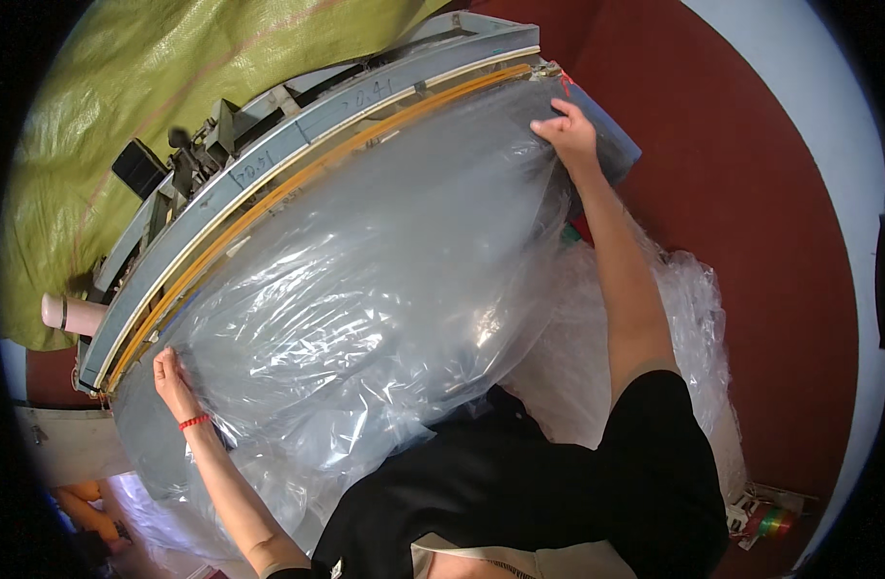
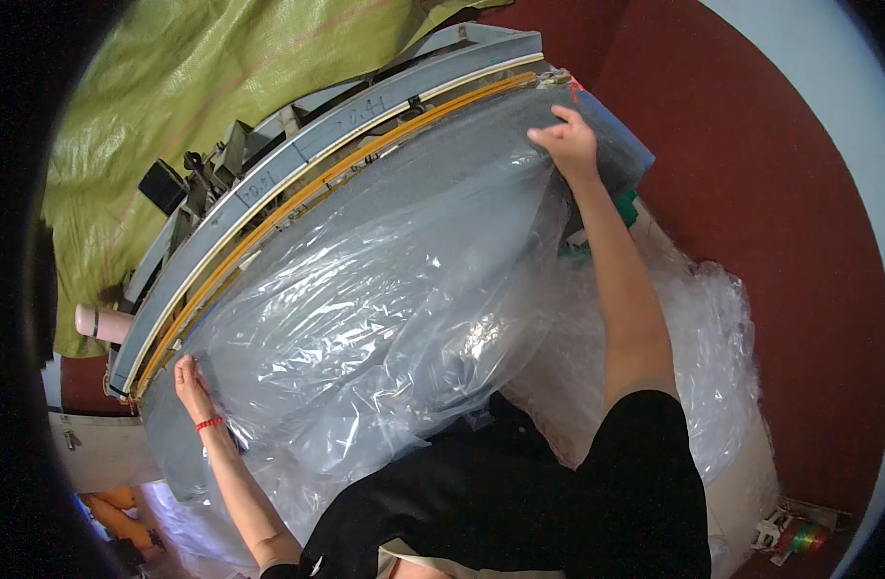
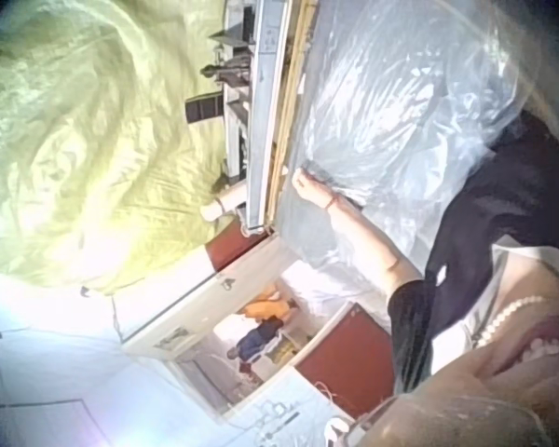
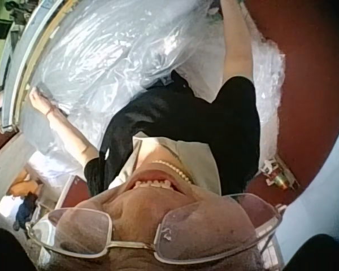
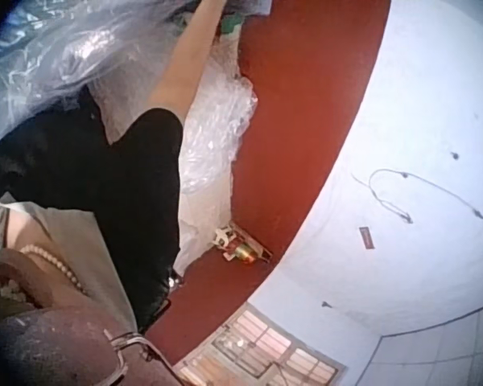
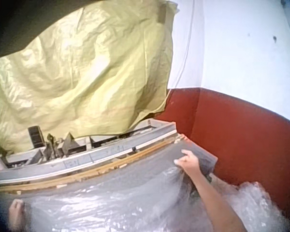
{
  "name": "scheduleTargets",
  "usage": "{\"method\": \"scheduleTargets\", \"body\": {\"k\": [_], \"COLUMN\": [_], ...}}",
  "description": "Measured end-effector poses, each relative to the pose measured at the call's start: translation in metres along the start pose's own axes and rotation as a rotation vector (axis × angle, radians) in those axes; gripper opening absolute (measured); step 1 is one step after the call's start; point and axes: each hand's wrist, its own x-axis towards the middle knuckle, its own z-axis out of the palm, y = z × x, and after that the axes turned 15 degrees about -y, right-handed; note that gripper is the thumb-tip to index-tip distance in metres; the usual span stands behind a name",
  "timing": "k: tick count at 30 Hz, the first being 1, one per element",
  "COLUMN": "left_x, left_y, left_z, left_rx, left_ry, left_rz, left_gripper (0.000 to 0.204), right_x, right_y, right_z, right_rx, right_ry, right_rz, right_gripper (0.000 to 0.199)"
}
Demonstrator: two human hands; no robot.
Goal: Adjusting and smoothing a large plastic sheet over a curved metal machine component.
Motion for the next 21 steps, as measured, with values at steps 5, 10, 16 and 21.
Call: {"method": "scheduleTargets", "body": {"k": [5,10,16,21], "left_x": [-0.006,0.0,-0.006,-0.002], "left_y": [0.003,0.003,0.006,-0.004], "left_z": [-0.003,0.0,-0.002,-0.009], "left_rx": [-0.019,-0.045,0.004,-0.164], "left_ry": [0.047,-0.017,-0.007,0.025], "left_rz": [-0.04,-0.012,-0.035,0.008], "left_gripper": [0.013,0.014,0.013,0.012], "right_x": [0.017,0.022,-0.012,-0.018], "right_y": [-0.091,0.033,0.012,0.001], "right_z": [-0.008,-0.021,-0.002,-0.004], "right_rx": [0.706,-0.137,-0.459,-0.599], "right_ry": [-0.119,-0.066,0.007,-0.022], "right_rz": [-0.352,-0.091,-0.02,0.128], "right_gripper": [0.052,0.048,0.045,0.04]}}
